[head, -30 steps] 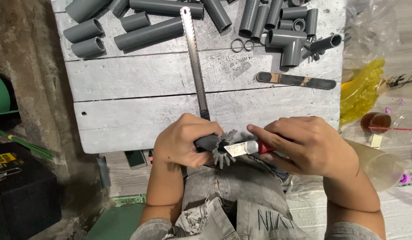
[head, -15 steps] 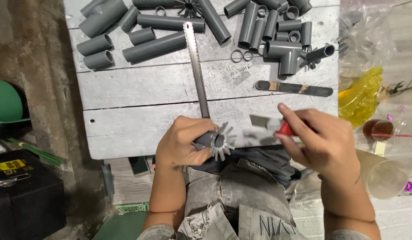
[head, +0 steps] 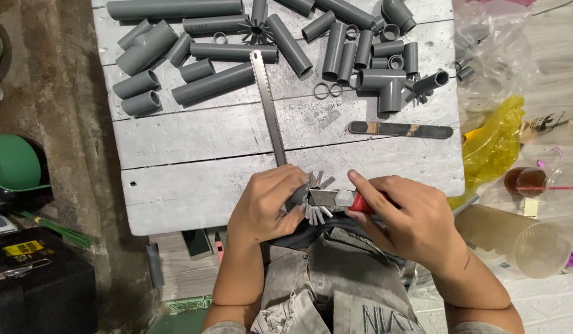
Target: Trimming and cleaning the edges of a gear-shaped PVC component using a utility knife.
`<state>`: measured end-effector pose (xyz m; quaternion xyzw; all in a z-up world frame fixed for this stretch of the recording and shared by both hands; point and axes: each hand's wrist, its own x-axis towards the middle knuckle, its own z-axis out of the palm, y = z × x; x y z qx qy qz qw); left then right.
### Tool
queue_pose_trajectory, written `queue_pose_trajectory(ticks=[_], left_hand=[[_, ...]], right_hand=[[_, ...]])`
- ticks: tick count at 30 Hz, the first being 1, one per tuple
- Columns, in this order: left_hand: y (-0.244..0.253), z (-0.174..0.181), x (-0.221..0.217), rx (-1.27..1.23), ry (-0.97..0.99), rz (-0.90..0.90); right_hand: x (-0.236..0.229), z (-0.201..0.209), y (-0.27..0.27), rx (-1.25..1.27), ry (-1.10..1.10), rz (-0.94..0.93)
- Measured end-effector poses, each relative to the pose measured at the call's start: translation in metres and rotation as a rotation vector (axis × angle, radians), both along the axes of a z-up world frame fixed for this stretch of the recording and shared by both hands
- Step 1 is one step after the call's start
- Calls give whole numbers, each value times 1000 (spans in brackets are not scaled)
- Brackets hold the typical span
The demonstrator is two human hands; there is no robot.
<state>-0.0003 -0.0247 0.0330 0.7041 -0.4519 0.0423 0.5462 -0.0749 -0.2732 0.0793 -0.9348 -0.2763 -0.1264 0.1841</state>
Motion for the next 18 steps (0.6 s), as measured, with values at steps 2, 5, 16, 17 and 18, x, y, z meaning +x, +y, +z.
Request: queue_pose_trajectory(ticks=[2, 5, 16, 17, 18], left_hand=[[-2, -1, 0, -4, 17, 1], [-3, -1, 0, -25, 42, -5], [-4, -6, -2, 12, 19, 56], [-4, -5, -2, 1, 6, 59], [-4, -3, -2, -10, -8, 60]], right_hand=[[0, -2, 1, 5, -17, -10], [2, -4, 1, 22, -49, -35], [-1, -3, 0, -39, -87, -102], [-1, -2, 1, -30, -80, -93], [0, -1, 2, -23, -73, -86]])
